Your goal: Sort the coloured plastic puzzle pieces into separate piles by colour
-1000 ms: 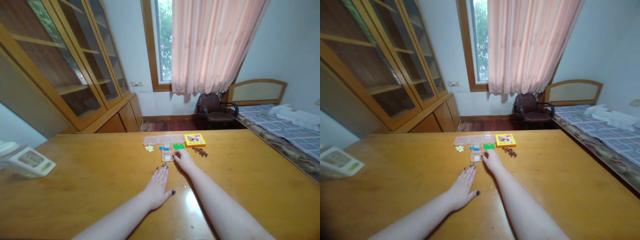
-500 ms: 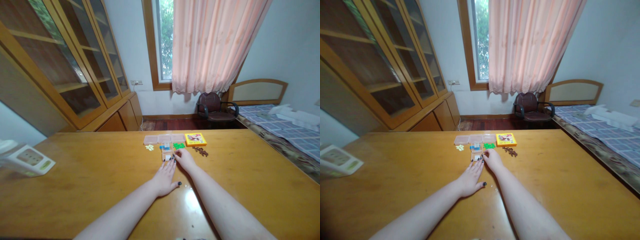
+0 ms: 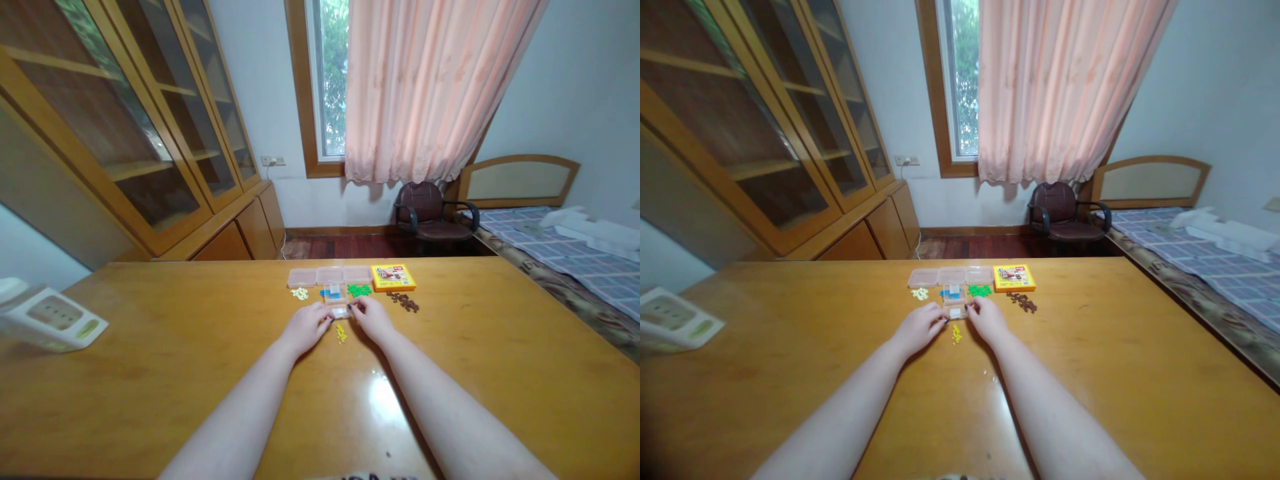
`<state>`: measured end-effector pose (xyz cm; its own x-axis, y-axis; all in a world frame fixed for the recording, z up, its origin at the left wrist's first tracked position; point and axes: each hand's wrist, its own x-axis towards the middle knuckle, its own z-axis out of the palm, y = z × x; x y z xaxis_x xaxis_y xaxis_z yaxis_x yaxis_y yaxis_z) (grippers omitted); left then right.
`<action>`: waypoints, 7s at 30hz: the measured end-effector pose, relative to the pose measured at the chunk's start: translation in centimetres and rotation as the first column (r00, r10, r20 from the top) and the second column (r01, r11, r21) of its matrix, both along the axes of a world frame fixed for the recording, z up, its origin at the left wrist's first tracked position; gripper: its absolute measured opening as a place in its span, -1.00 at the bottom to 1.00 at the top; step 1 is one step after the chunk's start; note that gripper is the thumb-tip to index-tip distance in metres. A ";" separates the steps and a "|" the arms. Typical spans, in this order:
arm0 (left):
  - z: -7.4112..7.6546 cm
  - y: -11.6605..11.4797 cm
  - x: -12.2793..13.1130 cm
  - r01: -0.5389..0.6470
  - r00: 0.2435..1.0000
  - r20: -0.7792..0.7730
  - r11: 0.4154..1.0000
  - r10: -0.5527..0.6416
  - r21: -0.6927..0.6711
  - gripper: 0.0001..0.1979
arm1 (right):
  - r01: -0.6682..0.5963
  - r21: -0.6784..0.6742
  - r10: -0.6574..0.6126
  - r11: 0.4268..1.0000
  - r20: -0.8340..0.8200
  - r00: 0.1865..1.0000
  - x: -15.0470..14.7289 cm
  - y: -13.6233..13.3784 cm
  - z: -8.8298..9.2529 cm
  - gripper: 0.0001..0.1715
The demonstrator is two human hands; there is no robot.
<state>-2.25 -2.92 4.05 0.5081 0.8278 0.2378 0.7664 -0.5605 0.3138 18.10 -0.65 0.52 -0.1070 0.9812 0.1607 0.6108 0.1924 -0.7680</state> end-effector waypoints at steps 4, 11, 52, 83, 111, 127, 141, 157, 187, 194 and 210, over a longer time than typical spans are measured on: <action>-0.8 -0.1 0.7 0.067 0.994 -0.090 0.998 -0.066 0.008 -0.76 | -0.014 -0.010 0.014 1.000 0.013 1.000 0.0 -0.1 0.0 -0.83; -1.2 0.0 1.1 0.064 0.984 -0.166 0.997 -0.071 -0.049 -0.80 | -0.013 -0.036 0.015 0.999 0.059 0.998 -0.1 -0.1 0.0 -0.84; -0.8 -0.1 0.2 0.088 0.990 -0.106 0.995 -0.091 -0.035 -0.85 | -0.165 0.021 0.163 0.986 0.100 0.982 0.0 -1.0 1.1 -0.82; -0.7 -0.2 0.9 0.163 0.979 -0.106 0.983 -0.172 -0.085 -0.91 | -0.418 0.007 0.379 0.908 0.409 0.830 0.5 -2.1 2.2 -0.84; -1.2 0.6 0.6 -0.102 0.992 -0.074 0.994 0.099 -0.046 -0.82 | -0.441 -0.005 0.378 0.898 0.523 0.764 0.3 -2.0 2.5 -0.78; 0.0 -0.4 0.5 0.035 0.997 -0.074 0.999 -0.037 -0.023 -0.84 | -0.190 0.052 0.171 0.980 0.262 0.950 1.0 -1.1 1.7 -0.76; 1.0 -1.3 1.1 0.188 0.964 -0.183 0.981 -0.193 -0.046 -0.82 | -0.499 -0.023 0.450 0.866 0.467 0.761 0.5 -2.6 3.3 -0.77; 0.5 -1.3 1.5 0.173 0.962 -0.204 0.983 -0.182 -0.060 -0.84 | -0.489 0.032 0.410 0.872 0.500 0.763 0.1 -2.7 2.8 -0.79; -0.4 -0.3 0.9 -0.016 1.000 -0.028 0.998 0.014 -0.065 -0.84 | -0.070 0.024 0.067 0.997 0.126 0.990 0.9 -0.5 1.1 -0.63; -0.4 -0.2 0.8 -0.035 0.999 -0.008 0.994 0.034 -0.100 -0.90 | 0.035 0.014 -0.036 0.999 0.099 0.994 0.9 -0.2 0.8 -0.77; -0.2 -0.2 0.7 -0.044 0.999 0.017 0.990 0.047 -0.132 -0.90 | -0.013 -0.024 0.010 1.000 -0.115 0.993 0.6 0.5 -0.3 -0.40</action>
<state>-1.53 -3.10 3.83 0.4656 0.8747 0.1350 0.7828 -0.4781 0.3982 18.74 -0.17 0.19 -0.1002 0.9838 0.1485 0.5161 0.1790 -0.8376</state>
